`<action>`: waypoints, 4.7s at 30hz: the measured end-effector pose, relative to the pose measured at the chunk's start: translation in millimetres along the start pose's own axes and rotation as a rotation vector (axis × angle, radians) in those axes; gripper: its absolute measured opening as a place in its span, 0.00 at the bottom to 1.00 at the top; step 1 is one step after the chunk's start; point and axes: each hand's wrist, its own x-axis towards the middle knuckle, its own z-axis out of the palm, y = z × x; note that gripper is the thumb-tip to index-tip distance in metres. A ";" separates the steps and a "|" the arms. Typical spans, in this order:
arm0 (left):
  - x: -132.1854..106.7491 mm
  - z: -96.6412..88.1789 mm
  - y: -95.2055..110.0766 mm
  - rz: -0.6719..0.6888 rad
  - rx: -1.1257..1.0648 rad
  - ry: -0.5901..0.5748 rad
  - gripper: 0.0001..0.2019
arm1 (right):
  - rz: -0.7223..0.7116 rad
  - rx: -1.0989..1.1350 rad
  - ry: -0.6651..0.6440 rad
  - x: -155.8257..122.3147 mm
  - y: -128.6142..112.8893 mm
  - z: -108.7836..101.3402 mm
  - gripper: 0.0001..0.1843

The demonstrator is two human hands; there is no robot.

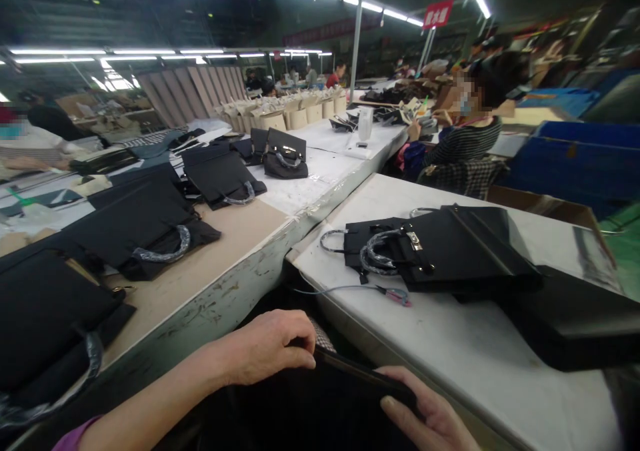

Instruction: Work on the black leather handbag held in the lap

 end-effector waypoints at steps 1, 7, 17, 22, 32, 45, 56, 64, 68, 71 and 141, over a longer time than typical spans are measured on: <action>3.2 1.7 1.1 0.007 -0.005 -0.002 0.04 | -0.017 -0.011 -0.004 -0.1 -0.1 -0.6 0.22; 6.0 11.3 1.4 0.046 0.053 -0.006 0.06 | -0.060 -0.090 -0.018 0.2 0.4 -7.2 0.20; 6.5 19.4 -3.9 0.012 0.073 0.010 0.04 | -0.089 -0.156 0.143 6.8 15.4 -3.3 0.15; 7.0 19.7 -3.7 0.016 0.045 0.012 0.04 | -0.057 -0.253 0.248 2.8 7.3 2.3 0.17; 1.7 21.4 -4.5 -0.032 0.053 0.033 0.06 | -0.126 -0.341 0.358 2.3 12.2 16.9 0.19; -1.7 14.3 6.3 0.050 -0.070 -0.006 0.07 | -0.583 -0.489 0.264 6.8 12.5 -3.7 0.07; -3.4 11.2 7.2 0.053 -0.193 -0.097 0.08 | -0.697 -0.647 0.266 5.9 -8.3 0.4 0.07; -0.5 11.3 7.4 0.110 -0.094 -0.160 0.07 | -0.519 -0.651 0.186 5.8 -12.4 -3.9 0.08; 2.3 9.6 11.1 0.077 -0.048 -0.200 0.06 | -0.506 -0.617 0.194 6.8 -12.7 -4.8 0.08; 3.3 8.1 12.5 0.067 -0.054 -0.215 0.06 | -0.484 -0.574 0.199 7.4 -17.8 -5.8 0.07; 11.0 16.5 2.3 0.016 -0.059 0.072 0.08 | -0.097 -0.227 0.014 3.9 -15.6 -9.4 0.11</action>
